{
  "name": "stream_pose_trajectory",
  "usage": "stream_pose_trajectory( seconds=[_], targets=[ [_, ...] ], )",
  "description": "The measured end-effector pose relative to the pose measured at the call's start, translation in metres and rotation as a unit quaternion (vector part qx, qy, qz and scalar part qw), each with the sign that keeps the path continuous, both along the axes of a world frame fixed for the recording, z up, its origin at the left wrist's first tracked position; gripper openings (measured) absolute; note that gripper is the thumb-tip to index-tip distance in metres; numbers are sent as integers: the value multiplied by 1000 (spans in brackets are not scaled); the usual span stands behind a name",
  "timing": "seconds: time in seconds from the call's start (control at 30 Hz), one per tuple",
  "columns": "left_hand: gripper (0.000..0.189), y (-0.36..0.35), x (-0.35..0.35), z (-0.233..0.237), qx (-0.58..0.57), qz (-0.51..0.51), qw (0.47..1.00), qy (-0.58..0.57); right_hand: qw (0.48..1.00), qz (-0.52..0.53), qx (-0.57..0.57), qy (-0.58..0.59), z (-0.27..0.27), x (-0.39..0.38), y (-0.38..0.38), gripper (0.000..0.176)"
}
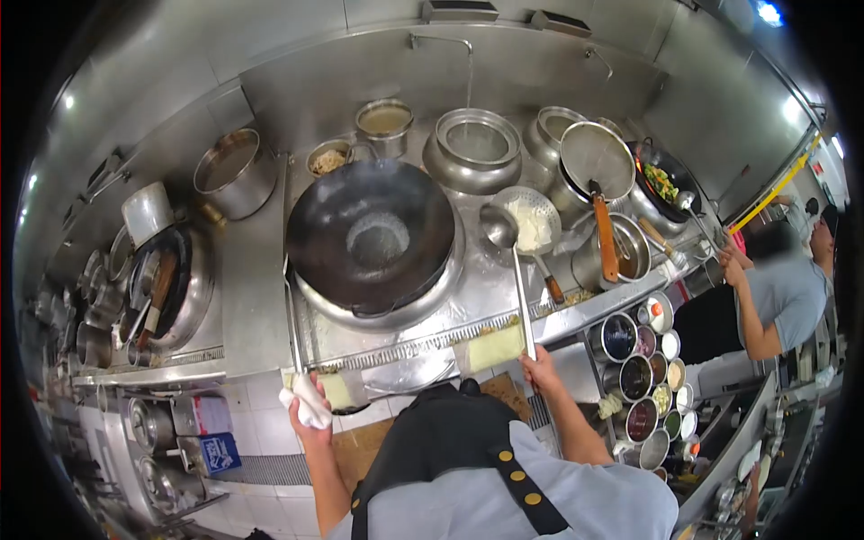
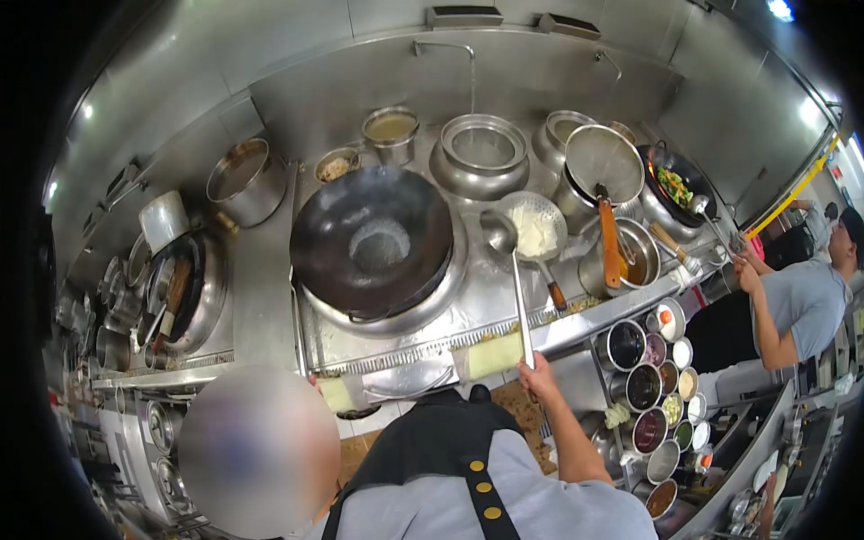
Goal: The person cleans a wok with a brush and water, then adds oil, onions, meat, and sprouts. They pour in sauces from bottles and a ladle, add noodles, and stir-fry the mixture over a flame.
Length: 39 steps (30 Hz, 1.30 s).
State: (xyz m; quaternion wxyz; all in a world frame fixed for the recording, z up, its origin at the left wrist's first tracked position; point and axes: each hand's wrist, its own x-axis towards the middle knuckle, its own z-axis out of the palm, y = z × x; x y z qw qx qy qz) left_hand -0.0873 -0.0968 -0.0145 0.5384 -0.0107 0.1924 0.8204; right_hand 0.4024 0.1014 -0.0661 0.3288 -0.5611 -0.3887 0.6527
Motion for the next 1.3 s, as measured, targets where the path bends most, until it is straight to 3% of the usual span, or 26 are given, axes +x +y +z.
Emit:
stream_pose_trajectory(
  seconds=[0.1, 0.13, 0.17, 0.2, 0.27, 0.33, 0.4, 0.47, 0.53, 0.6, 0.63, 0.67, 0.73, 0.77, 0.83, 0.97, 1.0, 1.07, 1.1, 1.2, 1.27, 1.3],
  targets=[
    [57, 1, 10, 2, -20, 18, 995, 100, 988, 12, -12, 154, 42, -28, 81, 21],
    [56, 3, 20, 9, -112, 35, 984, 131, 986, 8, 13, 168, 60, -37, 120, 18],
    [56, 5, 29, 16, -202, 54, 965, 159, 997, -7, 11, 82, 60, -43, 169, 17],
    [56, 5, 37, 18, -196, 60, 965, 165, 996, 7, 80, 47, 82, -53, 205, 14],
    [53, 2, 49, 19, -282, 107, 943, 144, 990, -13, 128, 48, 98, -71, 281, 21],
    [53, -10, 68, 26, -266, 140, 946, 125, 988, -11, 149, -49, 88, -79, 362, 19],
    [52, -24, 89, 33, -254, 175, 946, 104, 950, -4, 233, -210, 76, -87, 425, 21],
    [52, -33, 110, 35, -189, 184, 964, 19, 945, 3, 237, -228, 28, -94, 493, 22],
    [53, -41, 122, 26, -177, 191, 965, 14, 938, 12, 242, -248, 25, -102, 527, 24],
    [52, -49, 137, 21, -209, 180, 961, 23, 986, 150, 60, -28, 27, -102, 540, 16],
    [50, -50, 141, 18, -229, 174, 957, 23, 975, 109, -39, 192, 1, -105, 554, 14],
    [48, -42, 147, 23, -260, 186, 946, 45, 959, 83, -76, 258, 51, -114, 504, 20],
    [44, -29, 141, 14, -265, 138, 952, 63, 931, 119, -102, 330, 73, -113, 465, 21],
    [44, -30, 129, -1, -232, 50, 968, 82, 930, 128, -107, 327, 80, -115, 453, 21],
    [48, 12, 125, 15, -285, 42, 954, 86, 860, 157, -112, 474, 93, -106, 426, 12],
    [71, 91, 102, 23, -228, -51, 966, 110, 831, 125, -178, 512, 153, -93, 354, 16],
    [72, 110, 93, 15, -189, -44, 977, 94, 836, 121, -171, 508, 163, -89, 335, 16],
    [69, 151, 79, 28, -213, -44, 970, 107, 838, 158, -191, 486, 185, -81, 296, 15],
    [66, 174, 72, 30, -259, -17, 961, 94, 842, 154, -183, 484, 195, -78, 276, 15],
    [28, 220, 51, 26, -295, -97, 945, 103, 876, 177, -170, 416, 219, -67, 214, 10],
    [13, 236, 37, -24, -271, -121, 943, 151, 930, 181, -123, 295, 231, -67, 179, 11],
    [9, 234, 43, -16, -274, -108, 944, 149, 930, 186, -122, 293, 241, -68, 161, 11]
  ],
)
